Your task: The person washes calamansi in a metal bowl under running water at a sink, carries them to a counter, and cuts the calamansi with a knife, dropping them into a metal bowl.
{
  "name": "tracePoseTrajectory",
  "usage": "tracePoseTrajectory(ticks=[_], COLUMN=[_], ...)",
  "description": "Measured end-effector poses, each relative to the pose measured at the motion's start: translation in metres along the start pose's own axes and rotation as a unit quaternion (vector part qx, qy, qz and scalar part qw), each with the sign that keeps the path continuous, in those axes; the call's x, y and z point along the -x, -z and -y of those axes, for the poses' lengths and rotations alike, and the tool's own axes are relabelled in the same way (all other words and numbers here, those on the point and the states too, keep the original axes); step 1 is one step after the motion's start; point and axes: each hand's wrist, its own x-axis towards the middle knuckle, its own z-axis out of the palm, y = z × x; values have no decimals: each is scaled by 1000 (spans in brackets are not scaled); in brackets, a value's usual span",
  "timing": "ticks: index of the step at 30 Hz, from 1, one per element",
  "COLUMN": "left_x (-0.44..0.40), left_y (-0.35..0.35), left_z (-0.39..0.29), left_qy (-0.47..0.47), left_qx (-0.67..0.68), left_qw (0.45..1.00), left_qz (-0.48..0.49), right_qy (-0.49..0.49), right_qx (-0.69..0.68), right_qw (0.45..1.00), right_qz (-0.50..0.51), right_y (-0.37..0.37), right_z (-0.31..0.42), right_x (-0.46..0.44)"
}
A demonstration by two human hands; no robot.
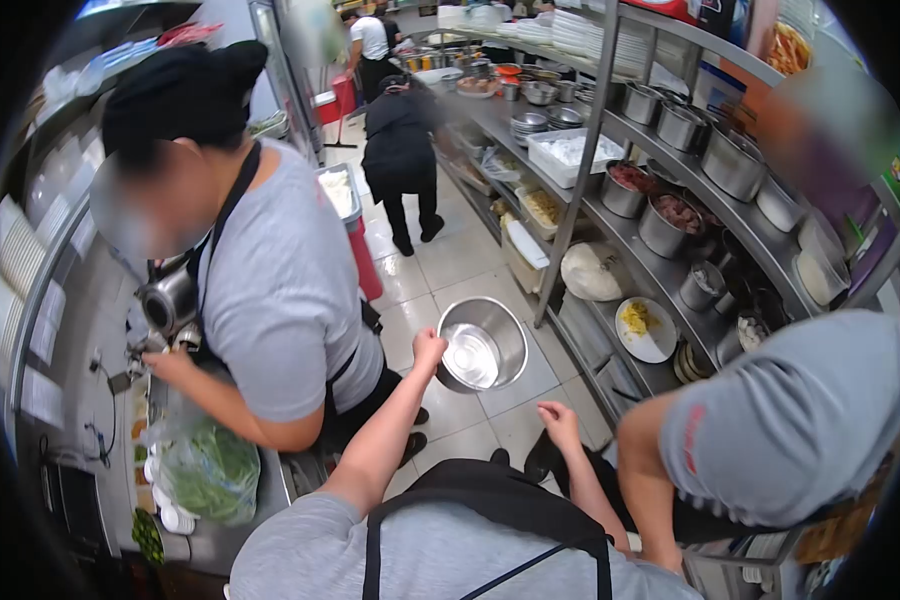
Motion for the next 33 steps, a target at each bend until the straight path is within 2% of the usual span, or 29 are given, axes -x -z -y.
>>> tracePoseTrajectory(ticks=[1, 2, 5, 6, 7, 9, 10, 11, 13, 15, 17, 18, 19, 21, 22, 24, 25, 27, 28, 29, 31, 33], left_x=[-20, -36, -53, -58, -64, -74, -75, -75, -79, -89, -119, -141, -162, -210, -229, -260, -274, -296, -304, -318, -367, -427], left_y=[-9, -17, -36, -50, -65, -95, -110, -125, -147, -160, -164, -157, -150, -131, -123, -119, -116, -115, -115, -113, -87, -60], left_z=[-12, -35, -120, -141, -157, -177, -187, -194, -206, -218, -224, -225, -223, -220, -222, -223, -222, -214, -209, -208, -213, -212], left_qy=[-138, -196, -250, -376, -495, -586, -624, -658, -710, -727, -709, -676, -640, -589, -570, -556, -546, -545, -548, -552, -537, -482], left_qx=[-101, -126, -134, -121, -108, -142, -152, -164, -168, -142, -110, -115, -117, -202, -224, -221, -214, -216, -198, -179, -174, -167], left_qw=[983, 967, 951, 909, 851, 793, 764, 735, 682, 660, 689, 726, 759, 776, 777, 782, 786, 790, 801, 809, 817, 834], left_qz=[-74, -104, -119, -130, -140, -90, -60, -29, 52, 122, 99, 54, 10, -96, -144, -174, -195, -181, -137, -95, -120, -211], right_qy=[8, -4, -33, -101, -152, -208, -247, -256, -251, -241, -202, -223, -166, -221, -221, -275, -256, -251, -272, -188, -230, -220], right_qx=[15, 19, -35, -179, -268, -455, -489, -489, -519, -514, -518, -478, -459, -452, -450, -483, -561, -445, -432, -536, -416, -404], right_qw=[999, 997, 989, 973, 945, 840, 797, 765, 745, 758, 788, 811, 830, 831, 835, 801, 769, 850, 853, 822, 878, 887], right_qz=[-40, -69, -142, -102, -108, -211, -254, -331, -336, -320, -263, -254, -269, -236, -226, -221, -168, -130, -111, -40, -62, -38], right_y=[10, 19, 48, 59, 69, 84, 93, 100, 111, 106, 90, 82, 69, 51, 41, 11, -7, -46, -64, -81, -99, -112], right_z=[2, -6, -19, -24, -5, -1, 2, -33, -35, -24, 34, 46, -8, 65, 62, 51, 56, 55, 86, 92, 102, 96], right_x=[-11, -27, -80, -102, -117, -167, -193, -231, -286, -338, -364, -377, -419, -426, -448, -498, -524, -581, -598, -626, -668, -712])
